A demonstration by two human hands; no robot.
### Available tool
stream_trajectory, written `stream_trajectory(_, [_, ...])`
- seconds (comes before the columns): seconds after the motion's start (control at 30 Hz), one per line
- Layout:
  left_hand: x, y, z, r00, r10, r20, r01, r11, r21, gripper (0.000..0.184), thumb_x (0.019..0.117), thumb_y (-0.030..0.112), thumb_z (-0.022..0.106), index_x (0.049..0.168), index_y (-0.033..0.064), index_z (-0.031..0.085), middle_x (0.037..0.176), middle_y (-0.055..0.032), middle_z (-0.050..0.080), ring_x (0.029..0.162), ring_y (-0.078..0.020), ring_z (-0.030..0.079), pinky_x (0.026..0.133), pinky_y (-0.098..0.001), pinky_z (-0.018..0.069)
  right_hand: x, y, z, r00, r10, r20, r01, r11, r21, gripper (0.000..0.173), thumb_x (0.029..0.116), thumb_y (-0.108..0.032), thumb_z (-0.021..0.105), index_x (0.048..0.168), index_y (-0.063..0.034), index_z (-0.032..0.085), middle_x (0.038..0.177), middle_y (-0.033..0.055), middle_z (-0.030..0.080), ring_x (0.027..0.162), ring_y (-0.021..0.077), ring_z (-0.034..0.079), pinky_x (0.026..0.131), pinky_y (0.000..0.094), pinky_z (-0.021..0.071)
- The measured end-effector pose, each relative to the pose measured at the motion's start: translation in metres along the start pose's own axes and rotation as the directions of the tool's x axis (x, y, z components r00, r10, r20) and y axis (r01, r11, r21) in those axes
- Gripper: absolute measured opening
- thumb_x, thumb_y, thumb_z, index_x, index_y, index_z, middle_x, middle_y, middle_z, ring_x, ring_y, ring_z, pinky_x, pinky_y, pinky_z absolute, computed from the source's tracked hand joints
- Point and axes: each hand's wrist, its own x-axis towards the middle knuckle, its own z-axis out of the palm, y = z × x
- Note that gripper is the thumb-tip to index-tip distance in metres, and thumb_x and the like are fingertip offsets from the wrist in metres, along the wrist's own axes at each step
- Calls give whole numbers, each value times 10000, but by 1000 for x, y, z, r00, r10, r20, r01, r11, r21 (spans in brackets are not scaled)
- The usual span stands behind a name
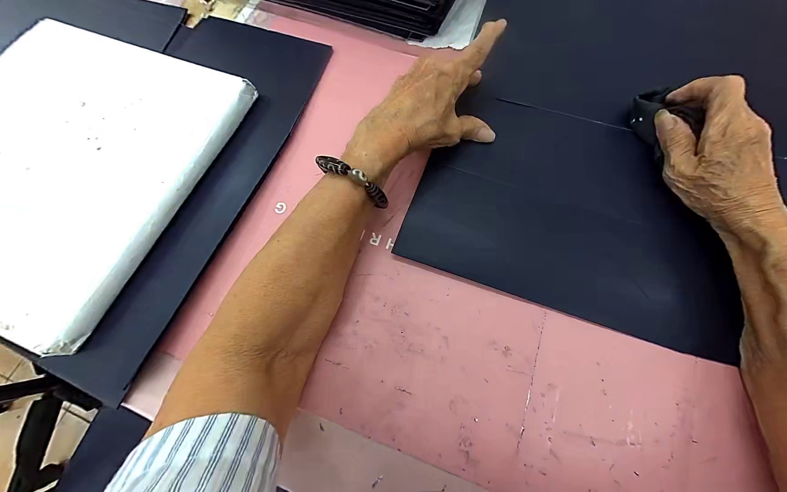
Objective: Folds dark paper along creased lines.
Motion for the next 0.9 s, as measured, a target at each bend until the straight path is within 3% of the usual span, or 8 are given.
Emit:
stream_trajectory(0.17, [0, 2, 2, 998, -47, 38, 47, 999, -21, 1023, 902, 487, 715, 1651, 110, 128, 1472, -150, 572, 1341, -367, 548, 1094, -589, 397, 17, -12, 4, 992, -109, 65, 104, 992, 67, 362, 1057, -200, 502, 1200, 114, 611, 1170, 341, 627, 1096, 424, 633, 967, 523, 474])
stream_trajectory(0.4, [0, 4, 5, 997, -70, 9, 70, 997, -38, 1076, 887, 448, 749, 1644, 63, 88, 1450, -158, 587, 1308, -357, 576, 1080, -567, 415, 78, -95, 68, 955, -288, 66, 274, 946, 174, 285, 1015, -159, 570, 1109, 96, 655, 1100, 286, 633, 1046, 388, 632, 935, 467, 489])
stream_trajectory(0.5, [0, 2, 4, 997, -73, 0, 73, 996, -43, 1103, 881, 457, 751, 1632, 26, 68, 1413, -158, 605, 1275, -351, 590, 1071, -558, 429, 94, -116, 82, 946, -310, 95, 293, 942, 164, 265, 1013, -135, 553, 1116, 86, 657, 1097, 265, 640, 1048, 372, 643, 931, 465, 491])
stream_trajectory(0.57, [-2, -1, 4, 997, -81, 2, 81, 995, -64, 1117, 880, 502, 743, 1636, 43, 60, 1442, -132, 595, 1322, -324, 568, 1107, -540, 408, 91, -110, 77, 939, -326, 114, 309, 940, 143, 265, 1025, -142, 534, 1115, 76, 655, 1075, 255, 644, 1022, 368, 648, 904, 473, 496])
stream_trajectory(0.73, [-2, -3, 4, 998, -61, 9, 61, 995, -80, 1116, 885, 520, 734, 1641, 49, 62, 1459, -149, 581, 1342, -343, 550, 1111, -551, 395, 78, -91, 61, 959, -250, 136, 244, 968, 56, 311, 1035, -204, 527, 1091, 79, 643, 1034, 269, 655, 997, 393, 654, 870, 516, 488])
stream_trajectory(0.8, [-1, -2, 3, 999, -44, 10, 45, 996, -71, 1097, 892, 484, 739, 1638, 39, 69, 1459, -170, 576, 1334, -350, 557, 1108, -544, 397, 85, -108, 65, 970, -179, 163, 175, 984, 35, 402, 1048, -297, 545, 1110, 93, 627, 1045, 289, 657, 1018, 430, 652, 888, 570, 475])
stream_trajectory(0.9, [-3, -4, 4, 1000, -8, 11, 9, 998, -60, 1009, 920, 433, 713, 1633, 32, 123, 1467, -176, 567, 1340, -377, 547, 1115, -575, 385, 97, -135, 76, 969, -120, 214, 135, 989, -59, 373, 1041, -271, 485, 1152, 48, 642, 1107, 274, 684, 1088, 462, 656, 881, 649, 461])
